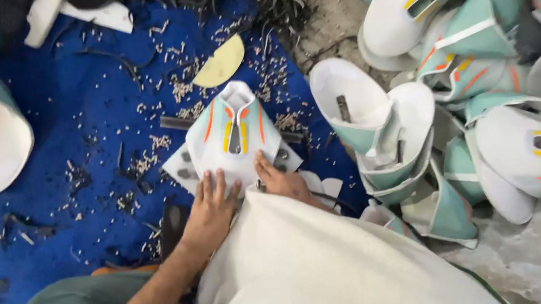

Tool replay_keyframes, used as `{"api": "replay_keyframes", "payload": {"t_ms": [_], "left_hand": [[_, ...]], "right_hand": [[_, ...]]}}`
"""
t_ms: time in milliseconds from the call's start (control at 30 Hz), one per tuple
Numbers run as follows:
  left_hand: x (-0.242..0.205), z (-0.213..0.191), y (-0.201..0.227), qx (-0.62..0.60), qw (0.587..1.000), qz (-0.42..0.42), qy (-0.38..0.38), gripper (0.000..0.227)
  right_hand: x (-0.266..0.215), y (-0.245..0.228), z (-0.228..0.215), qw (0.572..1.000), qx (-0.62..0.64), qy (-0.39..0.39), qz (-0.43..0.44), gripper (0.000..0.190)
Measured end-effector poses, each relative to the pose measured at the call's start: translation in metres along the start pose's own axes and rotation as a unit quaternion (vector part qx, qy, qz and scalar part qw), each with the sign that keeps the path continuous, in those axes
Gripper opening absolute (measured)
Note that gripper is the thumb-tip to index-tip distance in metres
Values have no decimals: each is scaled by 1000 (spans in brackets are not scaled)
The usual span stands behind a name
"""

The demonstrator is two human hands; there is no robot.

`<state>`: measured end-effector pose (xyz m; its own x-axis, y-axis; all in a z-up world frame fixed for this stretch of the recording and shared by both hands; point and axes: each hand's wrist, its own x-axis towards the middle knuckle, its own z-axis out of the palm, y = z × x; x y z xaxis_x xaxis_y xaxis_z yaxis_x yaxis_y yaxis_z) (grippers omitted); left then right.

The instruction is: The person is hammering and marking shoe upper components onto a template on the floor.

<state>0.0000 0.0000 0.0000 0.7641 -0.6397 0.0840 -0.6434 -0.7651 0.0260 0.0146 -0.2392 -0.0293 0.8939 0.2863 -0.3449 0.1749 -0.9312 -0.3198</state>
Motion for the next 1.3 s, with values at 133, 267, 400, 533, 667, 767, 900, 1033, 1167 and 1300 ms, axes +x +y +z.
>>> {"api": "replay_keyframes", "payload": {"t_ms": [133, 267, 400, 533, 667, 767, 900, 1033, 1167, 1300], "left_hand": [[2, -13, -27, -162, 985, -57, -3, 42], [23, 0, -68, -201, 931, -249, 177, 62], [34, 13, -58, -244, 935, -249, 68, 59], [44, 19, -58, -241, 936, -238, 98, 67], [42, 19, -56, -259, 932, -242, 69, 66], [41, 26, -60, -237, 944, -221, 58, 73], [40, -41, -59, -124, 973, -170, 98, 84], [-9, -102, -47, -108, 969, -215, -59, 72], [-96, -89, 5, -13, 896, -290, -336, 92], [-115, -66, 20, 10, 934, -288, -213, 97]], "right_hand": [[5, 20, 12, 989, 60, 118, -59, 54], [-9, 34, -27, 932, 207, 255, 154, 33], [-28, 59, 11, 948, 240, 188, 94, 52], [-20, 85, 11, 934, 259, 203, 138, 34], [-6, 84, -22, 787, 517, 216, 259, 25], [10, 90, -27, 718, 671, 170, 81, 24], [32, 42, -61, 758, 645, 90, 37, 25], [70, 28, -38, 729, 681, 38, -56, 9], [89, 32, 7, 740, 663, 28, -108, 3], [87, 29, 3, 744, 662, 16, -92, 6]]}}
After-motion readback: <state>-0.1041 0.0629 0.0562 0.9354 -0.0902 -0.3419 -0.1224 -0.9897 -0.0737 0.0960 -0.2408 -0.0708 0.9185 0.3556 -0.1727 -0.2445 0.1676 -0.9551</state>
